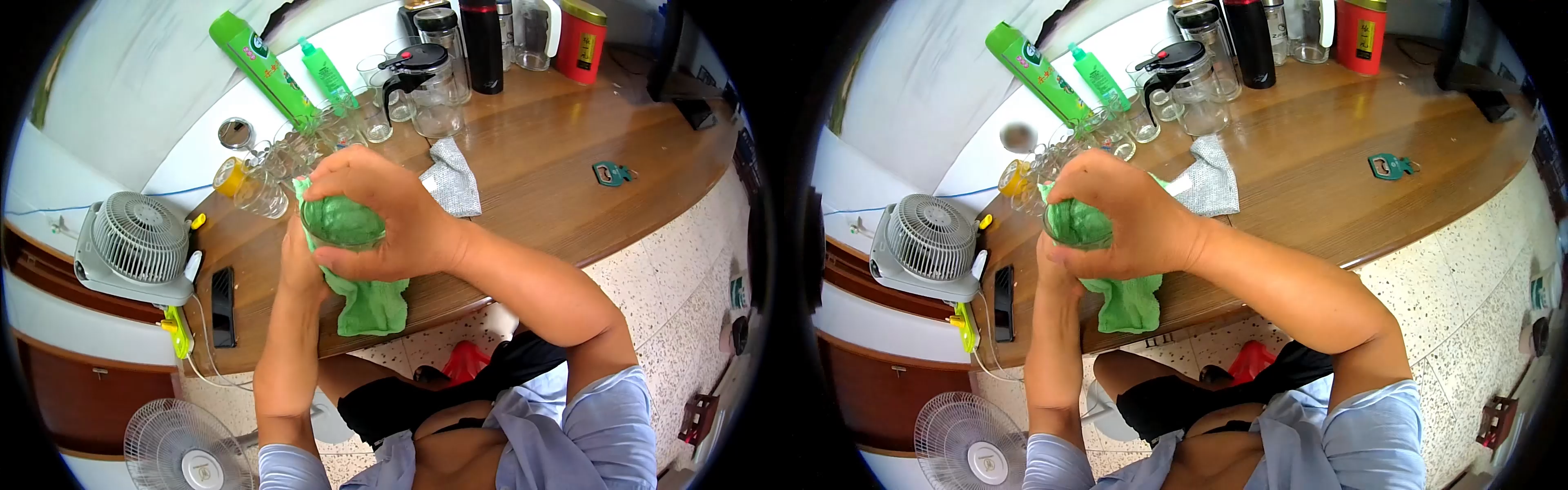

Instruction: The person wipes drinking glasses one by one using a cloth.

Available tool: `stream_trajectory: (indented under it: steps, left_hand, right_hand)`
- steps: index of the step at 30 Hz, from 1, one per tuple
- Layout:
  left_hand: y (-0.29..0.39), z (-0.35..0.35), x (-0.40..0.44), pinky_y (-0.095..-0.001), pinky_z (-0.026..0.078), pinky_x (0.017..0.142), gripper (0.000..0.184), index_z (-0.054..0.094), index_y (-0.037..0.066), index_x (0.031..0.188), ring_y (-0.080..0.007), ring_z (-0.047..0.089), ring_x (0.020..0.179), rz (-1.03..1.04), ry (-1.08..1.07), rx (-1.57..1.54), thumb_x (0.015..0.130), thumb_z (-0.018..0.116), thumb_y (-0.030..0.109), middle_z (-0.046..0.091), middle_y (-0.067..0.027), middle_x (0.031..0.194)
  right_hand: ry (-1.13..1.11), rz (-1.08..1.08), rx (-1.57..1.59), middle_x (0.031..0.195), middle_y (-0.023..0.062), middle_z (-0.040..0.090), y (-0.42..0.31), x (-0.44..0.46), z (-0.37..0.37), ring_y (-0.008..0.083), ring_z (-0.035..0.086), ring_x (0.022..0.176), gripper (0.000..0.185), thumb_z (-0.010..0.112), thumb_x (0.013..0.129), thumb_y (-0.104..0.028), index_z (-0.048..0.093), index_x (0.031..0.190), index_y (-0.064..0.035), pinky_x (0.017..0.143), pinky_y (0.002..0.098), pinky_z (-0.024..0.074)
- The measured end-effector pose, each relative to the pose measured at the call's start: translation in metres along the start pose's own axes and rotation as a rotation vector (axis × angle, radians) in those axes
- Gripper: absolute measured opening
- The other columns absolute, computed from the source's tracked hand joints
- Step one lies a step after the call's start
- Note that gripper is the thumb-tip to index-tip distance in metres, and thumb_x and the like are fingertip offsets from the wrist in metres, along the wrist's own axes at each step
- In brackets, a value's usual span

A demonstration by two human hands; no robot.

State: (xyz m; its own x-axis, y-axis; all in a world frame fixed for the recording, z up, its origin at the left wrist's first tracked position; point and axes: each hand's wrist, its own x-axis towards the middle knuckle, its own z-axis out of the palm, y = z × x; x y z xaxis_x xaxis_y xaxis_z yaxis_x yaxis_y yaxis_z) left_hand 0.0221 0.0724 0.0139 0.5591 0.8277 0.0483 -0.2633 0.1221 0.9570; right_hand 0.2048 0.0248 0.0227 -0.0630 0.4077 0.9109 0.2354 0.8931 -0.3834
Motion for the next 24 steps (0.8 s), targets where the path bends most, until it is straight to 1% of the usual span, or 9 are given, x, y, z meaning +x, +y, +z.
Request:
stream_trajectory:
  steps: [4, 8, 10, 13, 17, 18, 21, 22, 24]
  left_hand:
    - [0.001, 0.004, 0.000, -0.0424, 0.060, 0.100, 0.058, 0.046, 0.007, 0.153, -0.0265, 0.067, 0.125, -0.072, 0.015, 0.034, 0.114, 0.044, 0.049, 0.062, -0.0139, 0.141]
    - [0.000, -0.007, -0.008, -0.0463, 0.057, 0.108, 0.075, 0.041, 0.007, 0.158, -0.0295, 0.062, 0.134, 0.017, -0.264, -0.347, 0.108, 0.050, 0.062, 0.057, -0.0161, 0.149]
    - [0.002, -0.011, -0.010, -0.0480, 0.055, 0.111, 0.085, 0.038, 0.006, 0.160, -0.0315, 0.059, 0.138, 0.029, -0.328, -0.337, 0.104, 0.056, 0.067, 0.054, -0.0169, 0.153]
    - [0.008, -0.009, -0.011, -0.0512, 0.051, 0.115, 0.091, 0.040, 0.007, 0.161, -0.0345, 0.055, 0.143, 0.067, -0.191, -0.038, 0.101, 0.057, 0.073, 0.052, -0.0181, 0.156]
    - [0.012, 0.004, 0.003, -0.0416, 0.055, 0.104, 0.090, 0.048, 0.001, 0.151, -0.0271, 0.064, 0.126, 0.326, -0.033, 0.437, 0.099, 0.060, 0.073, 0.061, -0.0120, 0.141]
    - [0.010, 0.004, 0.005, -0.0373, 0.056, 0.097, 0.079, 0.056, 0.001, 0.141, -0.0222, 0.066, 0.115, 0.378, 0.014, 0.489, 0.105, 0.050, 0.071, 0.067, -0.0091, 0.128]
    - [0.013, 0.007, 0.002, -0.0337, 0.056, 0.087, 0.071, 0.063, 0.000, 0.131, -0.0182, 0.067, 0.102, 0.239, 0.144, 0.262, 0.111, 0.040, 0.064, 0.069, -0.0095, 0.114]
    - [0.011, 0.009, 0.005, -0.0340, 0.057, 0.081, 0.075, 0.067, 0.003, 0.121, -0.0178, 0.068, 0.089, 0.166, 0.207, 0.160, 0.114, 0.025, 0.065, 0.071, -0.0077, 0.099]
    - [0.009, -0.010, 0.008, -0.0349, 0.057, 0.078, 0.077, 0.067, 0.004, 0.119, -0.0181, 0.068, 0.084, 0.035, 0.011, -0.020, 0.113, 0.024, 0.068, 0.071, -0.0068, 0.095]
  right_hand:
    - [-0.052, -0.061, -0.019, 0.124, 0.0162, 0.061, -0.003, 0.002, -0.007, 0.0363, 0.063, 0.108, 0.055, 0.087, 0.083, -0.035, 0.067, 0.127, -0.0085, 0.096, 0.0451, 0.0518]
    - [-0.078, -0.131, -0.123, 0.125, 0.0175, 0.059, -0.005, 0.007, -0.014, 0.0393, 0.059, 0.109, 0.052, 0.083, 0.087, -0.038, 0.064, 0.125, -0.0068, 0.097, 0.0470, 0.0478]
    - [-0.034, -0.139, -0.143, 0.122, 0.0176, 0.060, -0.002, 0.008, -0.013, 0.0398, 0.058, 0.110, 0.048, 0.080, 0.090, -0.035, 0.062, 0.123, -0.0055, 0.098, 0.0476, 0.0463]
    - [-0.019, -0.128, -0.151, 0.114, 0.0171, 0.060, 0.001, 0.008, -0.012, 0.0391, 0.057, 0.108, 0.036, 0.073, 0.094, -0.025, 0.061, 0.119, -0.0038, 0.098, 0.0483, 0.0454]
    - [-0.013, -0.025, -0.049, 0.099, 0.0144, 0.060, 0.011, -0.001, 0.002, 0.0382, 0.058, 0.097, 0.024, 0.068, 0.091, -0.011, 0.061, 0.113, -0.0039, 0.097, 0.0497, 0.0449]
    - [0.021, 0.013, 0.005, 0.094, 0.0133, 0.059, 0.009, -0.001, 0.007, 0.0382, 0.058, 0.093, 0.023, 0.067, 0.089, -0.009, 0.061, 0.110, -0.0042, 0.097, 0.0498, 0.0447]
    - [-0.007, 0.041, 0.026, 0.085, 0.0110, 0.058, -0.004, -0.002, 0.007, 0.0361, 0.059, 0.084, 0.018, 0.065, 0.089, -0.005, 0.060, 0.106, -0.0050, 0.098, 0.0514, 0.0448]
    - [0.017, 0.049, 0.047, 0.082, 0.0088, 0.057, -0.008, -0.001, 0.010, 0.0337, 0.059, 0.082, 0.017, 0.070, 0.088, -0.006, 0.059, 0.101, -0.0075, 0.102, 0.0529, 0.0445]
    - [-0.042, 0.061, 0.075, 0.081, 0.0075, 0.056, -0.010, -0.002, 0.008, 0.0324, 0.058, 0.081, 0.019, 0.074, 0.088, -0.009, 0.058, 0.098, -0.0087, 0.105, 0.0534, 0.0438]
